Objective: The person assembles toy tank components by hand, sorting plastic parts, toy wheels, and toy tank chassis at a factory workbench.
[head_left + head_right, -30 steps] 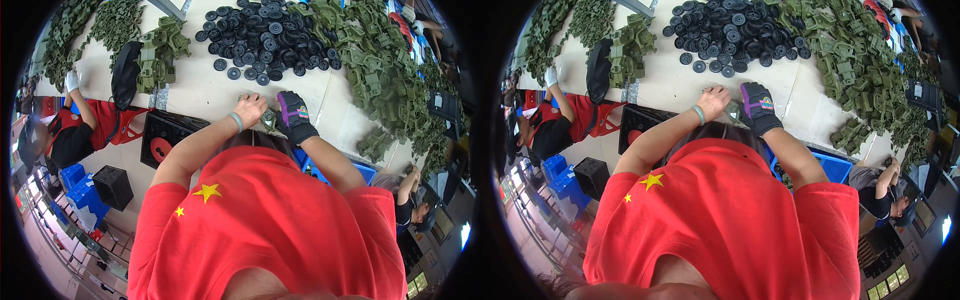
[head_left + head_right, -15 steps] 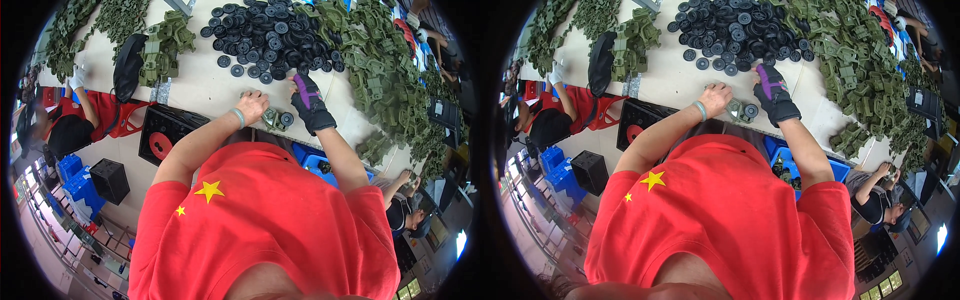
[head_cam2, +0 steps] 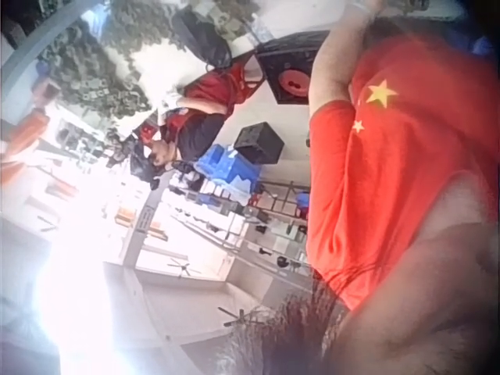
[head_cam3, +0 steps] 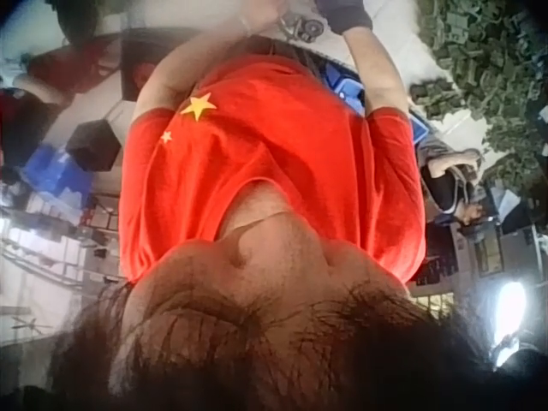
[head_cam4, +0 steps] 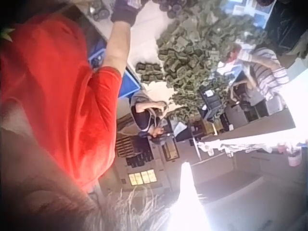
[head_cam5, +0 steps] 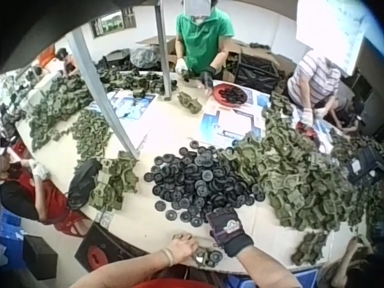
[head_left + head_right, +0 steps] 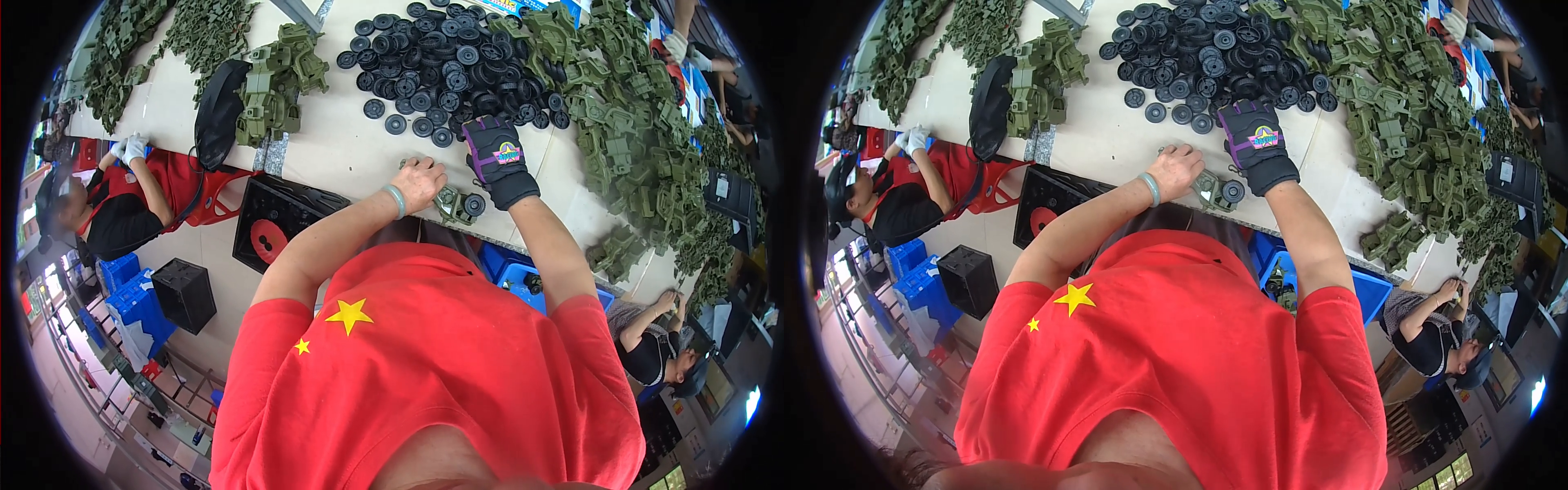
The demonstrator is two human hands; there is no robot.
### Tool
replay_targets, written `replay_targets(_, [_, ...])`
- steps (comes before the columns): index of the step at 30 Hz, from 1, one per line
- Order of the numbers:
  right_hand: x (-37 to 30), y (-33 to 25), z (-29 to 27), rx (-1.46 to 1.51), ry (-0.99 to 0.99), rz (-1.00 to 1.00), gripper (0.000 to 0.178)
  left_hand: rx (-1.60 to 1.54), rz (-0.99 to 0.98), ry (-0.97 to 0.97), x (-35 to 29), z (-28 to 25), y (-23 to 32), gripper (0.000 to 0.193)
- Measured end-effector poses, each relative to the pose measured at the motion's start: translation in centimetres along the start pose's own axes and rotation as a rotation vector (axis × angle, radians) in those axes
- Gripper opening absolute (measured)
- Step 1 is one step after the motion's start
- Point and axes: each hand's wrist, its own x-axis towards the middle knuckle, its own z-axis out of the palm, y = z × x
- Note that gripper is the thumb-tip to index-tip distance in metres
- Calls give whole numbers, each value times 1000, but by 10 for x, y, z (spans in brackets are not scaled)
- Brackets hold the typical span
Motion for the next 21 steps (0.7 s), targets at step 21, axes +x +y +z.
replay_targets(21, [-186,-41,28,1461,124,1083,22,-134,-233,187,84,8,47,86])
